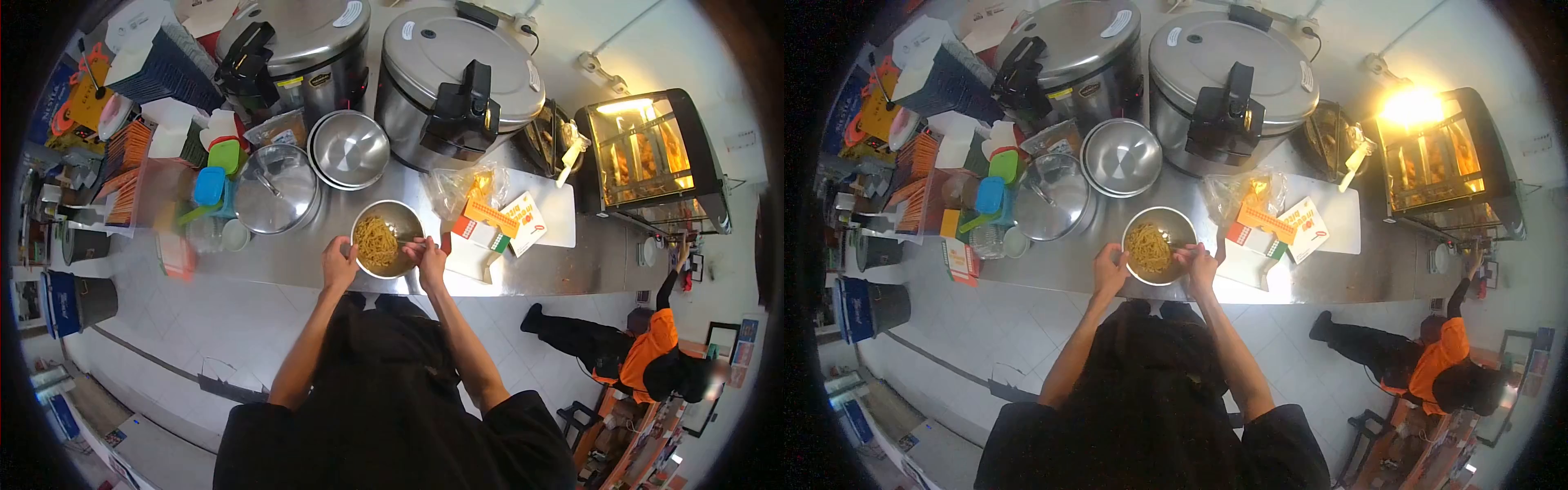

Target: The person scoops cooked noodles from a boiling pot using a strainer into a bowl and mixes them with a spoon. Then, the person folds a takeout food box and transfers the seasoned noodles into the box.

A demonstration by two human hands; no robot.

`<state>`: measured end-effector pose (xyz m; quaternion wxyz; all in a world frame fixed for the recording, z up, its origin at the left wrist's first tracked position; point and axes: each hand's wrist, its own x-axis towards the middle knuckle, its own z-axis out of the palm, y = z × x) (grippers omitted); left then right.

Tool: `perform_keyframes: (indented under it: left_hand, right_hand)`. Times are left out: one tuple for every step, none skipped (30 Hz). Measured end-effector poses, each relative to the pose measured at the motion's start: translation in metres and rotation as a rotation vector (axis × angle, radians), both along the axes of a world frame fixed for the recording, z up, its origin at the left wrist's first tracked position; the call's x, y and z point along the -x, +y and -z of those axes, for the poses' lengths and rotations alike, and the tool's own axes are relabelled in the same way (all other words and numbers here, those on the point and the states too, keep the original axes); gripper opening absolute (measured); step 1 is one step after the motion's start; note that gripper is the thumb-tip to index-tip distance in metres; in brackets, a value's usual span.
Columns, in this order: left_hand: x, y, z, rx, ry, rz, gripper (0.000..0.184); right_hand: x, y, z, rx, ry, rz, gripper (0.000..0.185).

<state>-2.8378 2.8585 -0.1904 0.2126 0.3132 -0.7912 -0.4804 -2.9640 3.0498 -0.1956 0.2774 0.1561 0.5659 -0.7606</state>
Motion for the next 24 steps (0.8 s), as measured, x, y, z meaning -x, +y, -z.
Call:
perform_keyframes:
  left_hand:
    - [-0.003, 0.001, -0.007, -0.118, -0.059, -0.025, 0.019]
    - [-0.002, 0.001, -0.016, -0.238, -0.117, -0.052, 0.019]
    - [-0.002, -0.001, -0.013, -0.231, -0.124, -0.043, 0.019]
    - [-0.004, -0.003, -0.009, -0.227, -0.133, -0.035, 0.019]
    - [-0.006, -0.004, -0.006, -0.223, -0.144, -0.027, 0.019]
    - [-0.006, -0.004, -0.003, -0.244, -0.147, -0.036, 0.019]
    - [-0.006, -0.005, 0.000, -0.265, -0.149, -0.046, 0.019]
    - [-0.006, -0.006, 0.001, -0.285, -0.151, -0.056, 0.019]
    - [-0.006, -0.006, 0.003, -0.294, -0.143, -0.071, 0.019]
    - [-0.006, -0.006, 0.004, -0.304, -0.136, -0.084, 0.019]
    - [-0.006, -0.005, 0.005, -0.315, -0.128, -0.095, 0.020]
    - [-0.006, -0.004, 0.003, -0.327, -0.112, -0.107, 0.021]
    - [-0.005, -0.004, 0.002, -0.340, -0.096, -0.118, 0.022]
    - [-0.006, -0.004, 0.002, -0.352, -0.080, -0.128, 0.023]
    - [-0.007, -0.003, 0.002, -0.426, -0.098, -0.150, 0.024]
    - [-0.009, -0.004, 0.001, -0.500, -0.116, -0.171, 0.025]
    - [-0.010, -0.004, 0.003, -0.572, -0.132, -0.190, 0.026]
    - [-0.011, -0.002, 0.007, -0.552, -0.112, -0.169, 0.026]
    - [-0.011, -0.001, 0.011, -0.531, -0.091, -0.150, 0.026]
    - [-0.012, -0.001, 0.015, -0.509, -0.070, -0.134, 0.026]
    - [-0.011, -0.001, 0.015, -0.475, -0.058, -0.111, 0.027]
    - [-0.009, 0.001, 0.014, -0.441, -0.048, -0.089, 0.027]
    - [-0.006, 0.003, 0.014, -0.408, -0.035, -0.065, 0.027]
    - [-0.003, 0.007, 0.004, -0.359, -0.055, -0.068, 0.028]
  right_hand:
    - [0.003, 0.001, -0.003, 0.088, -0.109, 0.054, 0.044]
    - [0.005, 0.004, -0.001, 0.101, -0.138, 0.057, 0.044]
    - [0.006, 0.008, 0.002, 0.111, -0.169, 0.058, 0.045]
    - [0.006, 0.013, 0.004, 0.119, -0.202, 0.058, 0.046]
    - [0.005, 0.014, -0.001, 0.113, -0.152, 0.051, 0.046]
    - [0.006, 0.016, -0.007, 0.111, -0.143, 0.034, 0.046]
    - [0.007, 0.018, -0.013, 0.110, -0.134, 0.015, 0.045]
    - [0.009, 0.019, -0.024, 0.110, -0.125, -0.004, 0.045]
    - [0.010, 0.018, -0.037, 0.121, -0.123, -0.004, 0.044]
    - [0.012, 0.018, -0.045, 0.101, -0.077, -0.011, 0.046]
    - [0.015, 0.018, -0.051, 0.079, -0.031, -0.016, 0.047]
    - [0.016, 0.015, -0.066, 0.057, 0.015, -0.021, 0.048]
    - [0.016, 0.013, -0.082, -0.089, 0.150, -0.058, 0.049]
    - [0.017, 0.010, -0.081, -0.195, 0.292, -0.097, 0.048]
    - [0.018, 0.007, -0.081, -0.302, 0.435, -0.136, 0.046]
    - [0.018, 0.005, -0.080, -0.410, 0.577, -0.173, 0.045]
    - [0.017, 0.003, -0.074, -0.472, 0.656, -0.223, 0.046]
    - [0.016, 0.003, -0.066, -0.507, 0.671, -0.225, 0.046]
    - [0.014, 0.001, -0.058, -0.539, 0.686, -0.229, 0.046]
    - [0.013, -0.003, -0.048, -0.570, 0.703, -0.235, 0.046]
    - [0.007, -0.008, -0.036, -0.547, 0.688, -0.169, 0.046]
    - [0.003, -0.014, -0.024, -0.566, 0.686, -0.175, 0.047]
    - [-0.005, -0.024, -0.015, -0.586, 0.675, -0.222, 0.047]
    - [-0.012, -0.032, -0.009, -0.607, 0.662, -0.267, 0.047]
